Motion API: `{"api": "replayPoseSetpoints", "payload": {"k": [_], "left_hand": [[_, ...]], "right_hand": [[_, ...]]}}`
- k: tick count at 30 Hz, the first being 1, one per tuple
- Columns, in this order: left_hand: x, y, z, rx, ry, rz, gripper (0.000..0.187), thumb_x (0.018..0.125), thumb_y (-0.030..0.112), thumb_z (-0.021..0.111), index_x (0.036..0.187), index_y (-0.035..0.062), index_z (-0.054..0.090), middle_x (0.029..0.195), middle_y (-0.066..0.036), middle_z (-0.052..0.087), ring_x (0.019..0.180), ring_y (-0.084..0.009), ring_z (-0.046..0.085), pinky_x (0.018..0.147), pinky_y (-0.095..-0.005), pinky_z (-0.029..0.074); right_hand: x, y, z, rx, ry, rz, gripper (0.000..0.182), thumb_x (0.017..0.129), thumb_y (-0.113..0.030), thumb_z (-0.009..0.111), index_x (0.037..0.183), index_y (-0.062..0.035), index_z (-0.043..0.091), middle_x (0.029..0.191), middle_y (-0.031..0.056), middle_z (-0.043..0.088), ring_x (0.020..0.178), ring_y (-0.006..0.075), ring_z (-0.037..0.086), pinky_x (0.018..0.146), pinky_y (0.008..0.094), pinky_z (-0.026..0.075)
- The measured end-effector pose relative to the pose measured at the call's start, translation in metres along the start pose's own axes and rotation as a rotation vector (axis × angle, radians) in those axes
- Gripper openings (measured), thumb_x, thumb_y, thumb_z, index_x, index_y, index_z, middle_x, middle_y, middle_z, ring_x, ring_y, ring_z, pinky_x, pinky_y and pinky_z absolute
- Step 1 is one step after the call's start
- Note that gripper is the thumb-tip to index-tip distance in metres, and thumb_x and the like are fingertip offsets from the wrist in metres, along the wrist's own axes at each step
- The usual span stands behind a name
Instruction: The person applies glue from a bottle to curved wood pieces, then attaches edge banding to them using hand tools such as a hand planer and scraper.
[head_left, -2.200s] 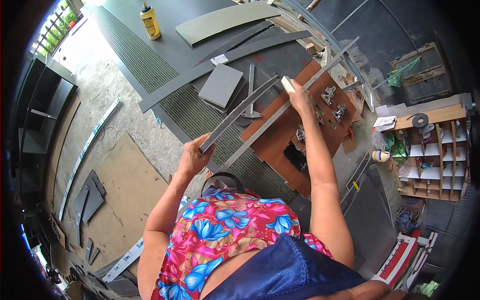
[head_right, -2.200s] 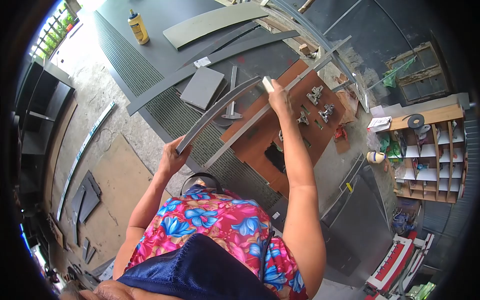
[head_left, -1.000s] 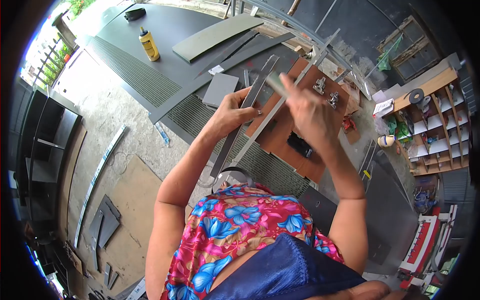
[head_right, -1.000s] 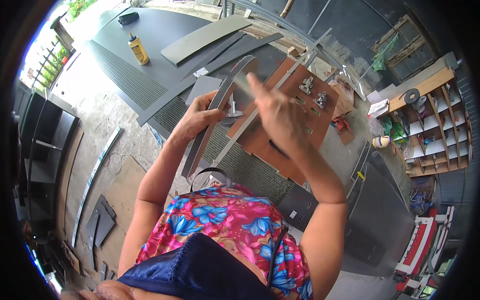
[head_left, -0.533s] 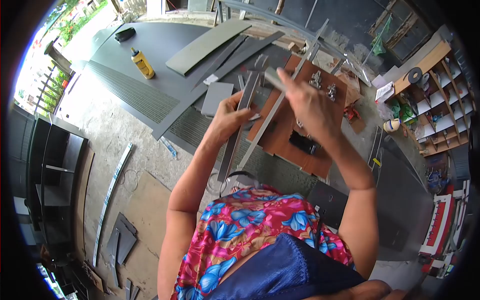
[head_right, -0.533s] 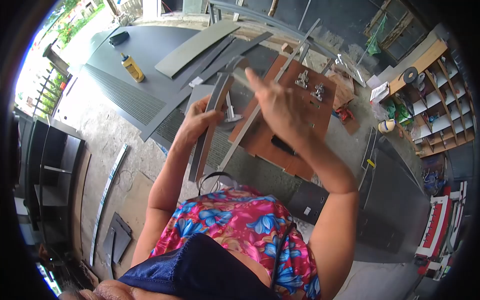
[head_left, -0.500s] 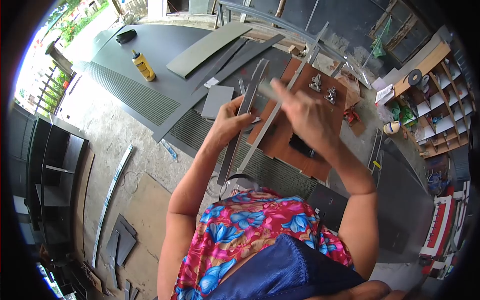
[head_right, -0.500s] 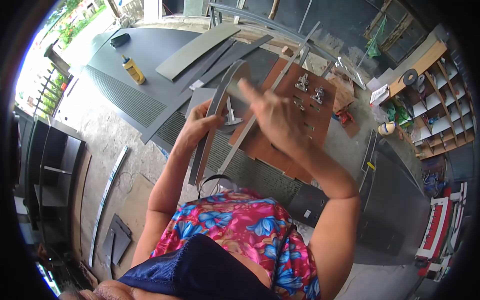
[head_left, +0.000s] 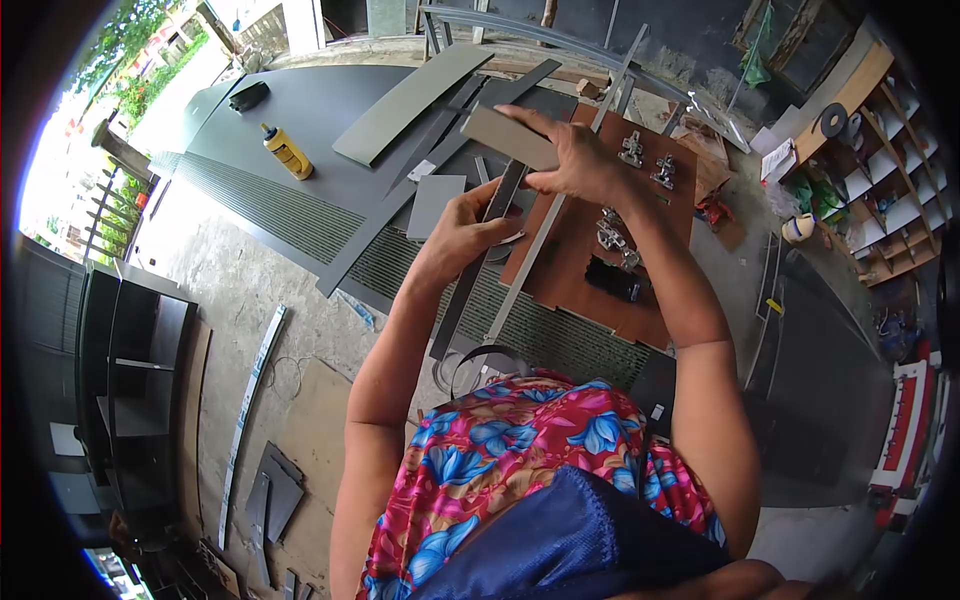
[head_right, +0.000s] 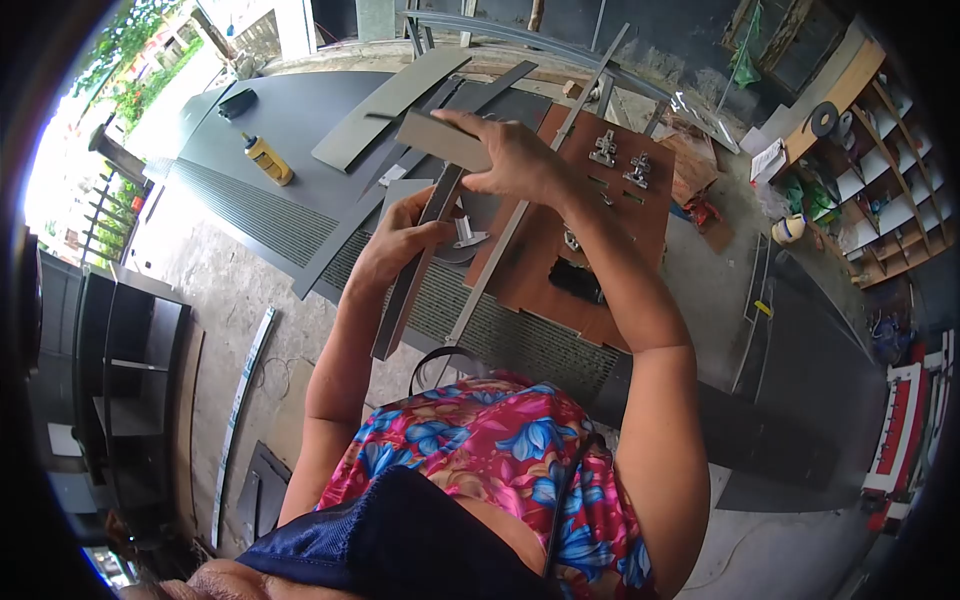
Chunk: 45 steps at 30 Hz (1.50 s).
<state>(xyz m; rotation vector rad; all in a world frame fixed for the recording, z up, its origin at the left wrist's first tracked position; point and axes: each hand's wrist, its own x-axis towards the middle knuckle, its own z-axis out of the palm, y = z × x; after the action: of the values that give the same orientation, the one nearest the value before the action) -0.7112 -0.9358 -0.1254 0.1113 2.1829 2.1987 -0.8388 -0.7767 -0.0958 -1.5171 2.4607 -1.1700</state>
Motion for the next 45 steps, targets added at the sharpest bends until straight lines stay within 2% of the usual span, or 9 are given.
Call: {"api": "replayPoseSetpoints", "payload": {"k": [5, 14, 21, 27, 29, 34, 37, 42, 45], "left_hand": [[-0.015, 0.011, -0.015, 0.034, -0.045, -0.050, 0.063, 0.075, 0.023, 0.069, 0.132, 0.0024, 0.050, 0.101, -0.006, 0.060, 0.090, -0.0124, 0.056, 0.083, -0.0276, 0.046], [-0.071, 0.019, -0.062, 0.315, 0.050, -0.068, 0.045, 0.084, 0.016, 0.063, 0.126, 0.0009, 0.053, 0.090, -0.006, 0.064, 0.072, -0.0090, 0.059, 0.060, -0.0220, 0.050], [-0.051, 0.042, -0.048, 0.249, 0.136, -0.090, 0.027, 0.085, 0.019, 0.056, 0.105, 0.0001, 0.060, 0.066, -0.001, 0.055, 0.054, -0.0053, 0.050, 0.044, -0.0199, 0.035], [-0.043, 0.047, -0.037, 0.264, 0.098, -0.080, 0.029, 0.084, 0.023, 0.055, 0.101, 0.0005, 0.061, 0.062, 0.001, 0.049, 0.052, -0.0047, 0.043, 0.044, -0.0204, 0.029], [-0.042, 0.048, -0.036, 0.267, 0.085, -0.067, 0.030, 0.083, 0.024, 0.055, 0.100, 0.0004, 0.061, 0.062, 0.001, 0.049, 0.053, -0.0047, 0.044, 0.045, -0.0204, 0.030], [-0.041, 0.050, -0.033, 0.258, 0.109, -0.108, 0.031, 0.082, 0.025, 0.055, 0.100, -0.0002, 0.061, 0.063, 0.001, 0.049, 0.055, -0.0050, 0.044, 0.046, -0.0204, 0.030], [-0.040, 0.045, -0.035, 0.209, 0.100, -0.073, 0.033, 0.080, 0.024, 0.056, 0.101, -0.0016, 0.061, 0.064, 0.001, 0.049, 0.054, -0.0056, 0.043, 0.047, -0.0204, 0.031], [-0.043, 0.042, -0.038, 0.121, 0.086, -0.053, 0.038, 0.078, 0.022, 0.058, 0.104, -0.0045, 0.059, 0.066, -0.001, 0.050, 0.056, -0.0069, 0.044, 0.048, -0.0204, 0.033], [-0.047, 0.032, -0.041, 0.046, 0.095, -0.069, 0.040, 0.076, 0.021, 0.059, 0.106, -0.0054, 0.058, 0.069, -0.003, 0.053, 0.059, -0.0082, 0.047, 0.049, -0.0201, 0.035]], "right_hand": [[0.010, 0.007, -0.006, 0.088, -0.019, 0.037, 0.078, 0.068, -0.008, 0.078, 0.138, -0.0158, 0.044, 0.116, 0.0096, 0.065, 0.103, 0.0177, 0.063, 0.091, 0.0328, 0.050], [0.003, 0.007, -0.008, -0.184, 0.442, -0.014, 0.072, 0.074, -0.015, 0.076, 0.137, -0.0152, 0.042, 0.111, 0.0176, 0.065, 0.099, 0.0325, 0.065, 0.081, 0.0413, 0.053], [-0.016, -0.010, -0.015, -0.435, 0.186, 0.374, 0.060, 0.090, -0.019, 0.059, 0.144, -0.0208, 0.034, 0.086, 0.0203, 0.068, 0.074, 0.0349, 0.068, 0.064, 0.0439, 0.055], [-0.044, -0.045, -0.005, -0.490, 0.164, 0.066, 0.055, 0.091, -0.021, 0.059, 0.142, -0.0180, 0.039, 0.068, 0.0170, 0.066, 0.056, 0.0266, 0.067, 0.051, 0.0423, 0.055], [-0.028, -0.018, -0.015, -0.476, 0.200, 0.289, 0.053, 0.091, -0.019, 0.058, 0.141, -0.0150, 0.041, 0.063, 0.0169, 0.064, 0.050, 0.0240, 0.065, 0.044, 0.0372, 0.054], [-0.060, -0.077, 0.009, -0.502, 0.247, -0.114, 0.032, 0.092, -0.014, 0.054, 0.123, -0.0057, 0.051, 0.059, 0.0091, 0.063, 0.053, 0.0238, 0.066, 0.047, 0.0356, 0.055], [-0.045, -0.070, -0.008, -0.501, 0.123, 0.171, 0.051, 0.090, -0.017, 0.060, 0.137, -0.0101, 0.044, 0.068, 0.0198, 0.065, 0.059, 0.0281, 0.067, 0.052, 0.0393, 0.055], [-0.054, -0.085, 0.010, -0.567, 0.135, -0.024, 0.036, 0.091, -0.012, 0.055, 0.126, -0.0083, 0.052, 0.068, 0.0146, 0.067, 0.059, 0.0244, 0.068, 0.049, 0.0371, 0.055], [-0.034, -0.074, -0.003, -0.521, 0.095, 0.160, 0.040, 0.091, -0.014, 0.055, 0.130, -0.0095, 0.050, 0.069, 0.0147, 0.067, 0.059, 0.0257, 0.068, 0.049, 0.0369, 0.055]]}}
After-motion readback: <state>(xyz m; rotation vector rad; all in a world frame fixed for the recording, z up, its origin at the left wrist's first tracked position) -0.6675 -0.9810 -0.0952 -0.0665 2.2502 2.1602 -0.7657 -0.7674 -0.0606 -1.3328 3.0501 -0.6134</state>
